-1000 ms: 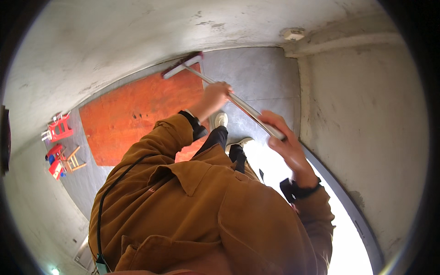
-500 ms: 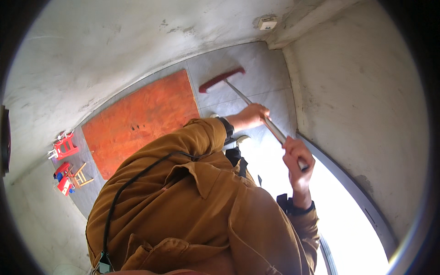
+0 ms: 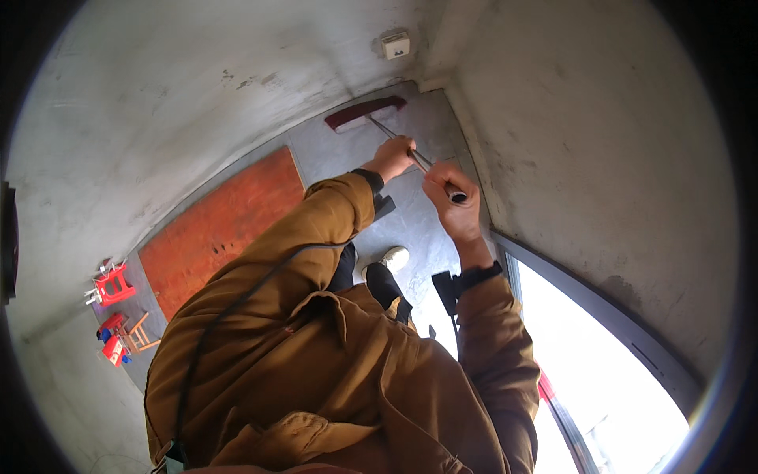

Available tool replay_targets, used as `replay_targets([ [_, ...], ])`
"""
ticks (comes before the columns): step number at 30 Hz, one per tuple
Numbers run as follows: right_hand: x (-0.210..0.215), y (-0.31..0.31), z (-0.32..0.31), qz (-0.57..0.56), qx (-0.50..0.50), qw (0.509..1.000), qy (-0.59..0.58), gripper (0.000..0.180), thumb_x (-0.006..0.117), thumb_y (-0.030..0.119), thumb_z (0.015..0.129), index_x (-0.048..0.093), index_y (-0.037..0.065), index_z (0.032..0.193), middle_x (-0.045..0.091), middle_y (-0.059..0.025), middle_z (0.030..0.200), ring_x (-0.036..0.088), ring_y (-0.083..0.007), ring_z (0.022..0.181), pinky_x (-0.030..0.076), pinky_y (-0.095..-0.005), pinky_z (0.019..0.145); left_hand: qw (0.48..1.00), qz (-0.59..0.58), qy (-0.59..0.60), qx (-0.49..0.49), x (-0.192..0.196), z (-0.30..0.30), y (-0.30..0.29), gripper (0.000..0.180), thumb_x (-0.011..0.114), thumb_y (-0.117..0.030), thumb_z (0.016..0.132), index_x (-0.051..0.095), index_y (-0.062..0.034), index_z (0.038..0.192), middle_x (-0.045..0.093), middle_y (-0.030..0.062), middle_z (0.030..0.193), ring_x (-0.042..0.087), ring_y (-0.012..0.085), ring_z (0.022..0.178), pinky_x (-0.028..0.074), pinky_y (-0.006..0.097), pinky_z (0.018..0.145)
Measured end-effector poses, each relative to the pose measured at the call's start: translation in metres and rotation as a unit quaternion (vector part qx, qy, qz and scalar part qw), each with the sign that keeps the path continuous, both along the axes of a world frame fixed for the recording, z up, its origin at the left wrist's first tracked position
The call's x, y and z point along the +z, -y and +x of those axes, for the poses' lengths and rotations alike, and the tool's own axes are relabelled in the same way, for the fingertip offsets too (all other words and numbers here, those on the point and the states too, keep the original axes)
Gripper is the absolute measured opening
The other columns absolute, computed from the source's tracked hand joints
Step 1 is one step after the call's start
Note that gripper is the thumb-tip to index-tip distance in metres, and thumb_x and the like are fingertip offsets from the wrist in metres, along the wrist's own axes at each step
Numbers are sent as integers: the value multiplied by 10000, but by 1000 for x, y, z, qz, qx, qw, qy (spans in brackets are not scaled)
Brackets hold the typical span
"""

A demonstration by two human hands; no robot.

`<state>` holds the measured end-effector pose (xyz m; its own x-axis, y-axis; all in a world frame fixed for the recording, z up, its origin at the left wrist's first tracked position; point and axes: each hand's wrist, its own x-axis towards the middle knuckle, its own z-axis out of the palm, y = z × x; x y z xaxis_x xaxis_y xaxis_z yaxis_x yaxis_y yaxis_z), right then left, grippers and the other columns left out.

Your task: The person sweeps a tiled floor using a long-handled broom, moving debris toward a corner. They briefly lift and reposition a red mat to sweep underneath it, then continue sweeping the remaining floor area.

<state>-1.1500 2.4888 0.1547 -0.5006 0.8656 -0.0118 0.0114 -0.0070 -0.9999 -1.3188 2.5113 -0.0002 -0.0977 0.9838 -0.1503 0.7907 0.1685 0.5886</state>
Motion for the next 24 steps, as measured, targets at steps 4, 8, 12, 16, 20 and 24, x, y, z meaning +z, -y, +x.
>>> replay_targets([
  [4,23,34,69,-49,-71,996,7,149,574,-101,705,491,23,694,568,-54,824,532,-149,789,424,-266,758,997,5,23,-76,-5,63,14,239,628,-317,697,594,-83,734,597,132,805,578,333,840,478,435,673],
  [8,77,62,126,-3,-79,997,-21,143,524,-96,660,466,34,671,542,-66,789,514,-176,773,385,-363,891,958,97,-22,-270,44,120,40,243,647,-359,698,569,-133,658,589,53,728,596,268,736,456,392,609],
  [12,141,70,154,85,-53,986,-137,111,554,17,648,463,78,666,494,-54,672,483,-202,673,388,-419,911,933,177,-10,-312,122,142,44,178,668,-289,697,576,-139,671,591,22,723,604,222,714,447,343,622],
  [16,200,88,170,145,-100,984,26,155,554,65,724,418,118,672,417,-22,654,414,-167,620,405,-400,795,912,306,43,-271,182,135,44,142,685,-214,686,578,-121,680,574,23,684,596,222,674,455,348,617],
  [20,171,74,154,124,-177,974,74,153,546,68,749,421,116,674,409,-28,682,400,-161,659,398,-406,808,924,296,81,-226,177,115,12,137,693,-189,675,579,-116,696,566,27,666,584,232,645,460,366,610],
  [24,103,37,121,80,-135,969,-190,155,499,6,775,418,97,678,446,-29,724,442,-175,744,337,-421,948,949,189,39,-251,118,78,-21,166,678,-186,679,546,-100,731,593,61,709,601,281,685,467,414,590],
])
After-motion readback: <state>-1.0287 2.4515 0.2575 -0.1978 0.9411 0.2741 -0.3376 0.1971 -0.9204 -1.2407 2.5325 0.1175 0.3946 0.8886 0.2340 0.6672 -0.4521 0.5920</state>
